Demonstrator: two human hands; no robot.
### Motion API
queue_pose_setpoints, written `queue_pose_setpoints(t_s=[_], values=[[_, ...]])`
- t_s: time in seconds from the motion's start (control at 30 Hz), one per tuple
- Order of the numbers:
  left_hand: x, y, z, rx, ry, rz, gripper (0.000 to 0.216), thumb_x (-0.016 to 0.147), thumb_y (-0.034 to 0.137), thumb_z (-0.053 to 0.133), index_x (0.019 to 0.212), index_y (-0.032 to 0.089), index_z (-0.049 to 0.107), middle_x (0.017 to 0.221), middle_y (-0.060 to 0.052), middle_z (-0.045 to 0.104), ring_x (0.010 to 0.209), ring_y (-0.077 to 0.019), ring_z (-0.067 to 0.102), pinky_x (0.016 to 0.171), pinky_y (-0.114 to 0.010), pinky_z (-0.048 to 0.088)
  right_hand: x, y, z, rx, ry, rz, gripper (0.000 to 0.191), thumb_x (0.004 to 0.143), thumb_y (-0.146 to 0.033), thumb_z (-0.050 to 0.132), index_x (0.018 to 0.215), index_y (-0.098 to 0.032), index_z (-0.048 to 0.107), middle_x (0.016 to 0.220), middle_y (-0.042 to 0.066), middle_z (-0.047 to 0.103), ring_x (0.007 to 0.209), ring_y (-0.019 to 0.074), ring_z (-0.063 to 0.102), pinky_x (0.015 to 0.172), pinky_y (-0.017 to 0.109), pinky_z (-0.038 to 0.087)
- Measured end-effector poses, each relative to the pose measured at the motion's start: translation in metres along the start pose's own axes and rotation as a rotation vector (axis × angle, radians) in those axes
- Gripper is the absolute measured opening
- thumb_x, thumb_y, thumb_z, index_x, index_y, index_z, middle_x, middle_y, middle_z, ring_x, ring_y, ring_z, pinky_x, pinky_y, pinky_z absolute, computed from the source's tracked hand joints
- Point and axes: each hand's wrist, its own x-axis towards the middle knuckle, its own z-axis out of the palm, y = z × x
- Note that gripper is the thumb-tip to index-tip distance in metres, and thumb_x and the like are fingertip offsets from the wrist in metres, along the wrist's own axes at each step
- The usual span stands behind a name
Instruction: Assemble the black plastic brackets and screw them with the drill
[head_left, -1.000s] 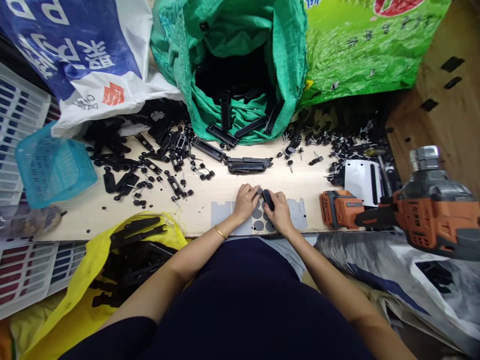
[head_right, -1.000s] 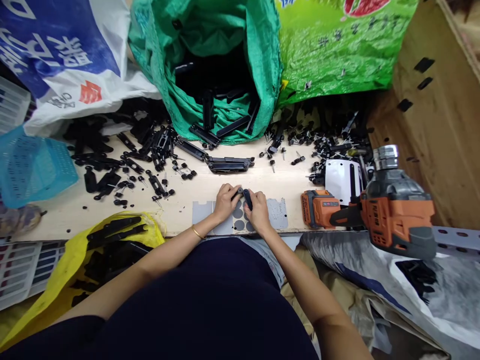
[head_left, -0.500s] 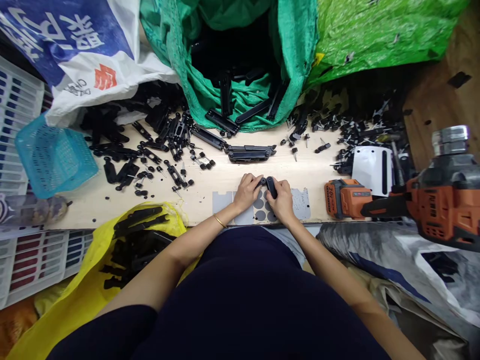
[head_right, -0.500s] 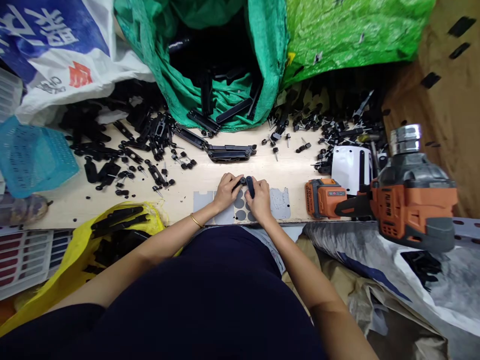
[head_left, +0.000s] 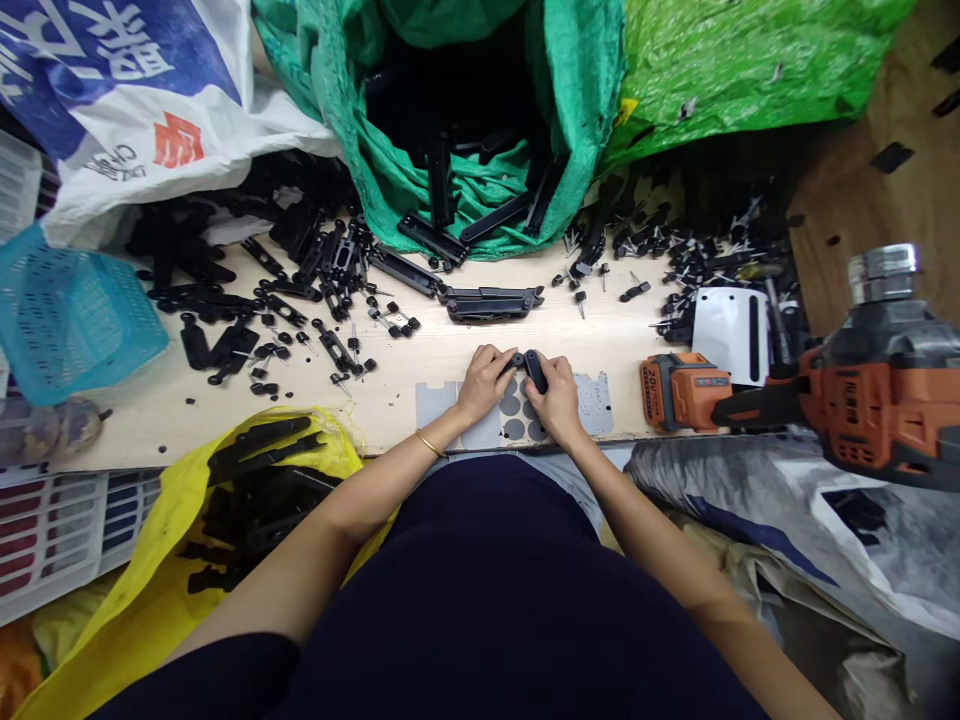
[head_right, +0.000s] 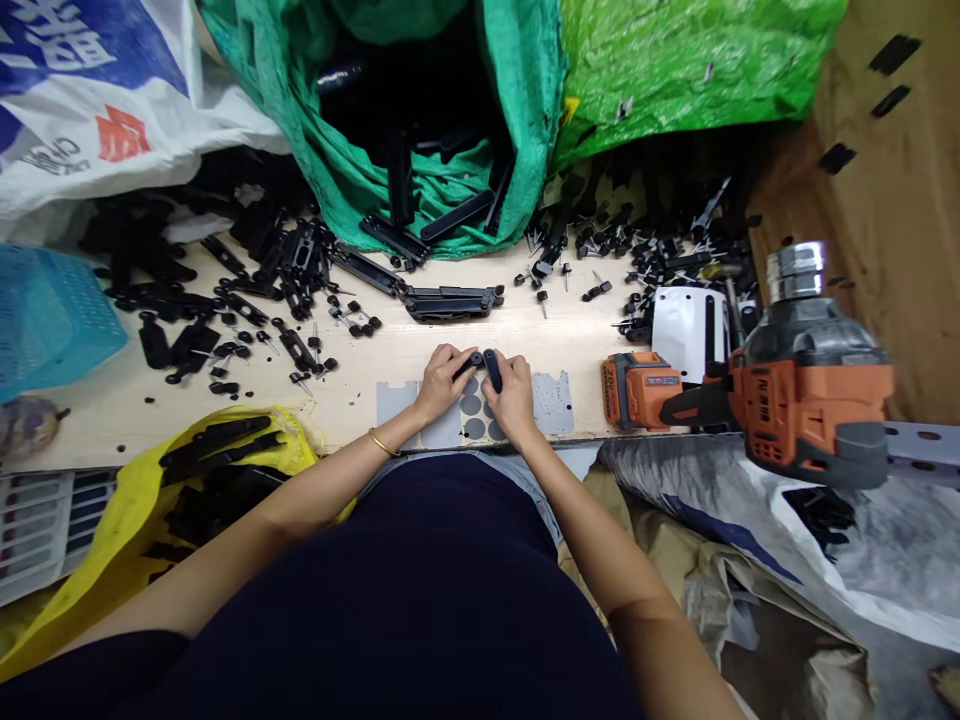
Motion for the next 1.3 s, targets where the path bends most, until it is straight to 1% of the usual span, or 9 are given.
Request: queue_pose_setpoints(t_s=[0.17, 0.4, 0.57, 0.7, 0.87, 1.03, 1.17, 1.23, 1.3], values=[[0.001, 0.000, -0.001, -0.020, 0.013, 0.037, 0.028, 0.092, 0.025, 0.049, 0.115, 0.014, 0.059, 0.077, -0.002, 0.046, 0.077, -0.0169, 0.045, 0.072, -0.030, 0.045, 0.000, 0.001, -0.001, 0.010, -0.008, 0.010, 0.046, 0.076, -0.021, 0.050, 0.121, -0.016, 0.058, 0.088, 0.007, 0.050, 0.085, 0.0230, 0.050, 0.080, 0.038, 0.046], [0.001, 0.003, -0.002, 0.029, -0.064, -0.023, 0.028, 0.093, 0.024, 0.045, 0.117, 0.017, 0.057, 0.080, -0.003, 0.047, 0.080, -0.0181, 0.045, 0.075, -0.032, 0.044, 0.000, 0.001, -0.002, 0.010, -0.021, 0.015, 0.045, 0.077, -0.022, 0.052, 0.122, -0.020, 0.058, 0.088, 0.006, 0.050, 0.085, 0.0227, 0.051, 0.079, 0.038, 0.046], [0.008, 0.006, 0.001, 0.047, -0.139, -0.008, 0.027, 0.092, 0.022, 0.046, 0.116, 0.017, 0.057, 0.081, -0.004, 0.048, 0.081, -0.0188, 0.045, 0.076, -0.033, 0.044, 0.000, 0.001, -0.002, -0.001, -0.011, 0.004, 0.046, 0.078, -0.022, 0.051, 0.123, -0.020, 0.057, 0.089, 0.007, 0.050, 0.086, 0.0229, 0.050, 0.080, 0.038, 0.046], [0.015, 0.007, 0.003, 0.060, -0.127, -0.045, 0.028, 0.092, 0.019, 0.043, 0.117, 0.014, 0.055, 0.082, -0.005, 0.048, 0.082, -0.0196, 0.044, 0.077, -0.034, 0.044, 0.000, 0.001, -0.003, 0.010, -0.029, 0.008, 0.047, 0.077, -0.022, 0.052, 0.124, -0.019, 0.057, 0.090, 0.007, 0.049, 0.088, 0.0235, 0.050, 0.081, 0.039, 0.047], [0.017, 0.011, 0.001, 0.010, -0.201, 0.069, 0.026, 0.091, 0.020, 0.044, 0.113, 0.015, 0.056, 0.080, -0.004, 0.047, 0.081, -0.0191, 0.045, 0.076, -0.034, 0.044, 0.001, 0.000, -0.004, 0.031, -0.035, -0.001, 0.045, 0.078, -0.020, 0.050, 0.122, -0.016, 0.057, 0.088, 0.007, 0.048, 0.086, 0.0234, 0.050, 0.079, 0.039, 0.047], [0.015, 0.017, 0.002, 0.046, -0.085, -0.032, 0.029, 0.090, 0.016, 0.043, 0.117, 0.011, 0.054, 0.079, -0.004, 0.046, 0.080, -0.0197, 0.044, 0.074, -0.034, 0.044, 0.000, 0.000, -0.004, 0.043, -0.052, -0.020, 0.049, 0.077, -0.017, 0.050, 0.126, -0.019, 0.054, 0.087, 0.006, 0.047, 0.084, 0.0228, 0.049, 0.076, 0.038, 0.047], [0.023, 0.008, -0.002, -0.087, -0.291, 0.123, 0.025, 0.090, 0.019, 0.046, 0.112, 0.016, 0.058, 0.078, -0.003, 0.047, 0.079, -0.0180, 0.046, 0.073, -0.032, 0.044, -0.001, 0.001, -0.004, 0.036, -0.042, -0.022, 0.054, 0.076, -0.016, 0.050, 0.130, -0.021, 0.051, 0.088, 0.006, 0.046, 0.086, 0.0237, 0.049, 0.077, 0.039, 0.048], [0.022, 0.011, 0.001, -0.079, -0.243, 0.071, 0.026, 0.090, 0.019, 0.045, 0.112, 0.017, 0.058, 0.078, -0.003, 0.047, 0.078, -0.0183, 0.046, 0.073, -0.033, 0.044, -0.001, 0.001, -0.004, 0.040, -0.044, -0.018, 0.056, 0.076, -0.015, 0.050, 0.131, -0.023, 0.050, 0.088, 0.006, 0.046, 0.086, 0.0239, 0.049, 0.076, 0.039, 0.048], [0.016, 0.019, 0.007, -0.018, -0.082, -0.081, 0.029, 0.090, 0.018, 0.044, 0.115, 0.016, 0.057, 0.078, -0.003, 0.047, 0.079, -0.0192, 0.045, 0.072, -0.034, 0.044, -0.001, 0.002, -0.003, 0.053, -0.045, -0.021, 0.057, 0.076, -0.015, 0.050, 0.133, -0.024, 0.048, 0.087, 0.006, 0.046, 0.085, 0.0240, 0.049, 0.077, 0.040, 0.048]])
